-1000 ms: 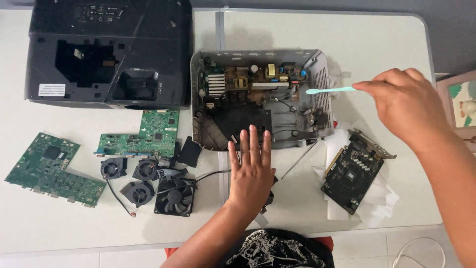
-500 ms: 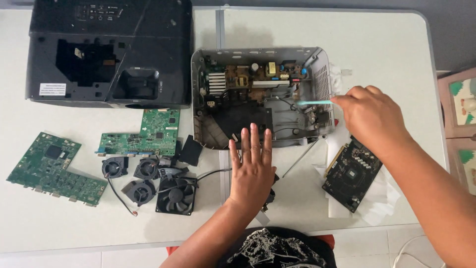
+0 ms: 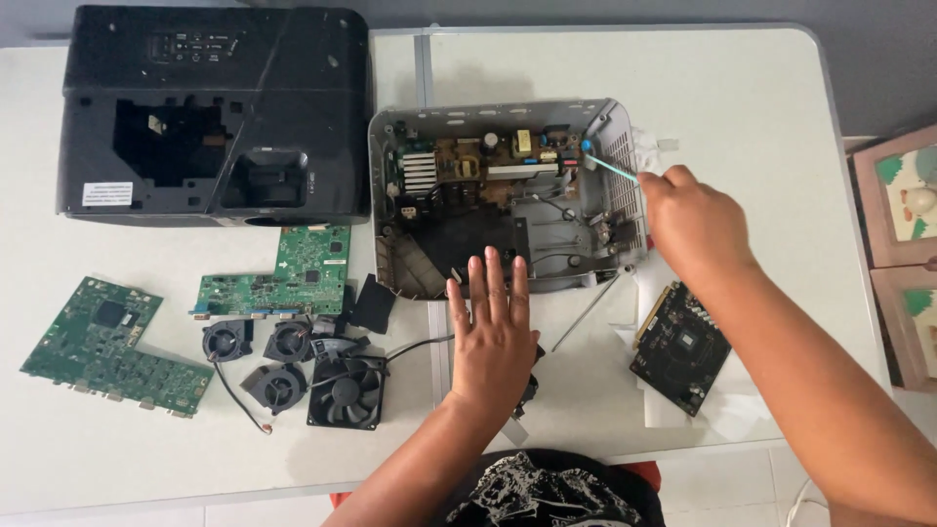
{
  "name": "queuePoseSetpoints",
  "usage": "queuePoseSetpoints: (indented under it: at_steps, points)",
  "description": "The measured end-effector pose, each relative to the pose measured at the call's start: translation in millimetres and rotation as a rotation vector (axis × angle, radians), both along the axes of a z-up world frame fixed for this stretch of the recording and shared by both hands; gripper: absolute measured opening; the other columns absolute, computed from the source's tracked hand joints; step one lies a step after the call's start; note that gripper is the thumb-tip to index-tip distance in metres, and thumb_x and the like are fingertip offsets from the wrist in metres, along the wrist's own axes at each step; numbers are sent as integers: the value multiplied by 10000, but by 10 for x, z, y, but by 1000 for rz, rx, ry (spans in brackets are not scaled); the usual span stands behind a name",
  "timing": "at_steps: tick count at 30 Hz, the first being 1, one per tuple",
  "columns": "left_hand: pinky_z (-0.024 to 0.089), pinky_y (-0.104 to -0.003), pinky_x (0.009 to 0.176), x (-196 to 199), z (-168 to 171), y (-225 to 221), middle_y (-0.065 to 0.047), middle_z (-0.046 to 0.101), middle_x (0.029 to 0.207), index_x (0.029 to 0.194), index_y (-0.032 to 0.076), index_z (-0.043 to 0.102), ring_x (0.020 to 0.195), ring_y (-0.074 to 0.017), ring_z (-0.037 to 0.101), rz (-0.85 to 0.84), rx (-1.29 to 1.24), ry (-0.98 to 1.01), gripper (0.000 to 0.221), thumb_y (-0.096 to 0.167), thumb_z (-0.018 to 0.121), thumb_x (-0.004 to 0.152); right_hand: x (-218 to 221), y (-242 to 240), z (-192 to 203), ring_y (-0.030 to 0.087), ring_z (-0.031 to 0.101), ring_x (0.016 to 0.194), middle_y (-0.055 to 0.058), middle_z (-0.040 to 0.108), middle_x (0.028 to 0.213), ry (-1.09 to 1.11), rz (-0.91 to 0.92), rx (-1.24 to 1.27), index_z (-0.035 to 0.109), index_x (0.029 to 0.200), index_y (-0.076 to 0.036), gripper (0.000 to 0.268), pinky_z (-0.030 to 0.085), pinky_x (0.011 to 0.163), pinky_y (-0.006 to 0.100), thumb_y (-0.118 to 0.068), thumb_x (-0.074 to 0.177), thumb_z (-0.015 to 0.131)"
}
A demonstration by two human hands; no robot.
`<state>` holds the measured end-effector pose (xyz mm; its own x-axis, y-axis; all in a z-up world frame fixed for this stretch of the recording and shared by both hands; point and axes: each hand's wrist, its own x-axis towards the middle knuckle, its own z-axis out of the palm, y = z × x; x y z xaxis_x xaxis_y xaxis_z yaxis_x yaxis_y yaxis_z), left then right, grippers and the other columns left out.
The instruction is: Disassembling a projector and cleaning its internal components using a screwdriver and a brush.
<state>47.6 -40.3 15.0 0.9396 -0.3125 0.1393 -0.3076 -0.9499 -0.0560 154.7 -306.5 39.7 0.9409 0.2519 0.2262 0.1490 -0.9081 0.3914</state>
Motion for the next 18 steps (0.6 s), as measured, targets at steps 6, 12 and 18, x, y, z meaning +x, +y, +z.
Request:
queuePoseSetpoints:
  at_steps: [6, 12, 18]
  points:
    - [148, -654, 1239, 8, -37, -10, -287, 245, 1661, 1636, 48, 214, 1545, -439, 248, 6, 21, -15, 1170, 530, 772, 728, -294, 232, 36, 244, 736, 653, 0, 642, 952, 247, 16, 115, 707, 1059, -164, 168, 611, 620, 366, -179, 970, 566]
    - [136, -655, 1242, 34, -50, -24, -290, 246, 1661, 1632, 46, 219, 1546, -439, 249, 9, 57, -22, 1183, 546, 785, 722, -66, 166, 61, 195, 705, 615, -30, 576, 895, 93, 48, 53, 645, 940, -188, 135, 588, 585, 302, -267, 1033, 587]
    - [136, -657, 1243, 24, -41, -25, -292, 239, 1661, 1634, 37, 198, 1546, -447, 242, 3, 41, -15, 1190, 536, 783, 726, -165, 120, 177, 325, 751, 801, 39, 679, 938, 347, -13, 352, 771, 1145, -176, 266, 612, 694, 418, -317, 995, 603]
